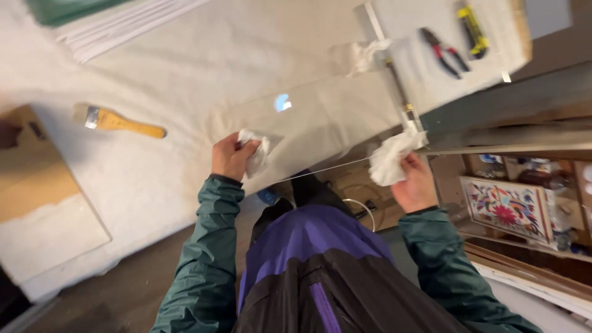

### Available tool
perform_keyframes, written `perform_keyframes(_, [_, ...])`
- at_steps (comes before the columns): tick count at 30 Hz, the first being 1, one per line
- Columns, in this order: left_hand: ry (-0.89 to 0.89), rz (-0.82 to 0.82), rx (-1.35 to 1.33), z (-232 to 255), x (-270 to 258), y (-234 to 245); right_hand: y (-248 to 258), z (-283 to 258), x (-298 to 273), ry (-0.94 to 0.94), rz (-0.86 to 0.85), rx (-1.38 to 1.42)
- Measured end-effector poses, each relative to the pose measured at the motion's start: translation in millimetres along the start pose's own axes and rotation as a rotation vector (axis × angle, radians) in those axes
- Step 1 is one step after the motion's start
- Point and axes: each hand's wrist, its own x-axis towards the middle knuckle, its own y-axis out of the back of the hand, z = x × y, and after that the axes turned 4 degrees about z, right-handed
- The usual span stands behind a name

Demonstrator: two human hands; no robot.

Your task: Cleaning a glass pane and assembling it into a wooden frame, followed by cutting and fitting white mounting strips.

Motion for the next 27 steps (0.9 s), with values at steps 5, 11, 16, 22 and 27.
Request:
perform_keyframes(5, [-0.189,-0.253,-0.04,111.5,30.2,-98.2,4.9,-133.7,-53.2,0.421,-0.011,0.058])
perform_keyframes(11, [-0.334,-0.606,-0.331,211.2,23.9,-224.2,45.7,-252.0,-144.4,1.022,0.108,-0.138])
perform_keyframes(16, [-0.421,-0.791,-0.352,267.5,-20.9,-283.5,74.9,-293.7,-218.3,1.229,0.322,-0.28])
perform_keyframes(22, [-0.456,-0.852,-0.294,271.8,-49.6,-328.4,157.3,-292.4,-245.7,1.349,0.475,-0.393])
perform_keyframes(27, [-0.408,-0.917,-0.365,264.3,-58.5,-353.6,233.5,-284.6,-258.0,1.331,0.401,-0.249])
